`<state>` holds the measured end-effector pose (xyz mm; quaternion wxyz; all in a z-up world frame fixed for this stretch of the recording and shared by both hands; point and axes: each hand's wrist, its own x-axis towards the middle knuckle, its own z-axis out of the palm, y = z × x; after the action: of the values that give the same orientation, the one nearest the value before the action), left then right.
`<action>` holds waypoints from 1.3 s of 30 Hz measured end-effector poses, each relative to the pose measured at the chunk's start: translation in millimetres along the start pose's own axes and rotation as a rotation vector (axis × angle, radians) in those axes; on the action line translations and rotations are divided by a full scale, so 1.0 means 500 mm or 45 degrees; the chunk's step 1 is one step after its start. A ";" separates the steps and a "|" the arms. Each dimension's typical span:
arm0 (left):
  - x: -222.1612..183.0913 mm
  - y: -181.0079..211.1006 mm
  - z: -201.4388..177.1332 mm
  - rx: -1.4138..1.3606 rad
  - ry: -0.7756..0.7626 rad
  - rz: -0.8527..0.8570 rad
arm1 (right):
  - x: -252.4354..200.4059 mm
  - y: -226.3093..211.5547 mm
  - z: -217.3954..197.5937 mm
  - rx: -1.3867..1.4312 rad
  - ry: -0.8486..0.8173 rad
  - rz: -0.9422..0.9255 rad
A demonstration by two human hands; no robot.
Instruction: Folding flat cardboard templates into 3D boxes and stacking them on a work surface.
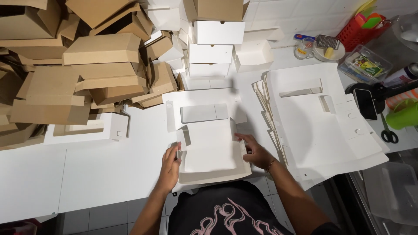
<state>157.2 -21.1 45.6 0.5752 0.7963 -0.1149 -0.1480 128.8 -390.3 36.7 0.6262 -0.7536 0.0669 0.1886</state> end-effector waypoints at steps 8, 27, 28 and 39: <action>0.051 0.041 -0.015 0.333 -0.096 0.072 | -0.007 -0.080 0.046 -0.460 0.149 -0.022; 0.060 -0.015 0.029 0.407 0.445 0.573 | 0.008 -0.136 0.021 -0.683 0.096 -0.179; 0.053 -0.020 0.031 0.452 0.508 0.628 | -0.001 -0.135 0.019 -0.753 0.093 -0.195; -0.046 -0.007 0.069 0.484 0.770 0.774 | -0.023 -0.017 0.039 -0.772 0.619 -0.990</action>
<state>123.2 -42.1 34.3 0.4441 0.8250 -0.1952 0.2898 117.1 -371.1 45.9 0.3711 -0.8913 -0.1312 -0.2252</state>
